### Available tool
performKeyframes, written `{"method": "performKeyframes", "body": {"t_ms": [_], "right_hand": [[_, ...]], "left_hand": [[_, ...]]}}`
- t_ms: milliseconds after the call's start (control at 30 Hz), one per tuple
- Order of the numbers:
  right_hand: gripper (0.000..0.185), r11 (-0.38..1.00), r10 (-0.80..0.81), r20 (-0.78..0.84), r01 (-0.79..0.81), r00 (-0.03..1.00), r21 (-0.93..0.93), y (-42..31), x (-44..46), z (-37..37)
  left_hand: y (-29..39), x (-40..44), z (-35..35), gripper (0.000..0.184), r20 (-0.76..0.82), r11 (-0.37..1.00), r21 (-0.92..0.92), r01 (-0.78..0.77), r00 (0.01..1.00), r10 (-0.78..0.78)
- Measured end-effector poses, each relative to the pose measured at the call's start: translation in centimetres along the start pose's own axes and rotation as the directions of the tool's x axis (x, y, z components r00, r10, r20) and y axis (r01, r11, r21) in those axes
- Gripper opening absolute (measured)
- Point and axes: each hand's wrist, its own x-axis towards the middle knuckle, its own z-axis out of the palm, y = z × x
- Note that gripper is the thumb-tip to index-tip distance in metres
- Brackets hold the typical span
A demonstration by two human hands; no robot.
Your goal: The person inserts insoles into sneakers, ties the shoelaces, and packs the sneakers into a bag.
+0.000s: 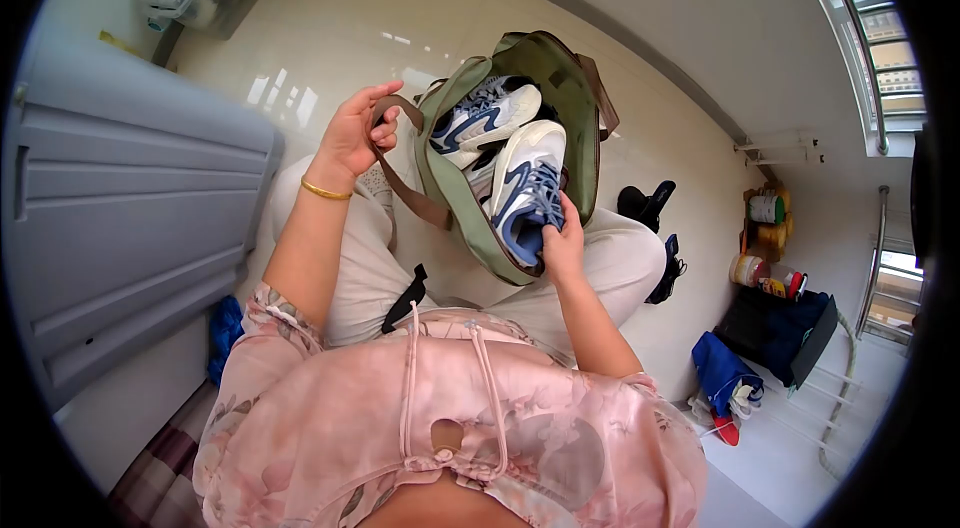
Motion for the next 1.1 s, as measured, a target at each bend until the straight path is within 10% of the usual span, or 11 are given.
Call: {"method": "performKeyframes", "body": {"t_ms": [233,400,533,633,733,967,1100], "right_hand": [[0.039,0.374,0.488,0.157,-0.368,0.859,0.851,2.0,1.4,0.8],[0.050,0.674,0.676,0.013,-0.625,0.737,0.393,6.8,-0.2,2.2],[0.065,0.820,0.561,-0.139,-0.526,0.816,0.224,4.8,-3.0,2.0],[0.071,0.929,-0.169,-0.263,0.064,0.950,-0.365,6.2,-3.8,2.5],[0.090,0.831,-0.428,-0.163,0.316,0.889,-0.457,0.8,-3.1,3.4],[0.116,0.855,0.260,-0.309,-0.367,0.915,-0.367,-2.3,2.6,5.1],[0.114,0.890,0.336,-0.279,-0.400,0.900,-0.220,-1.3,3.0,4.3]], "left_hand": [[-0.9,-0.3,-0.4,0.041,0.086,0.999,0.027,-0.020,0.996,0.017],[-1.2,-0.9,-0.3,0.042,0.139,0.998,0.062,-0.010,0.990,0.002],[-2.6,-0.8,0.6,0.044,0.171,0.994,0.108,0.004,0.985,-0.022],[-3.2,-0.9,0.9,0.045,0.178,0.979,0.202,0.038,0.981,-0.075],[-5.1,-0.9,1.5,0.045,0.174,0.930,0.363,0.052,0.977,-0.123],[-7.8,-1.4,2.8,0.042,0.113,0.853,0.512,0.102,0.976,-0.184],[-7.9,-2.0,2.8,0.042,0.083,0.875,0.476,0.091,0.986,-0.147]]}}
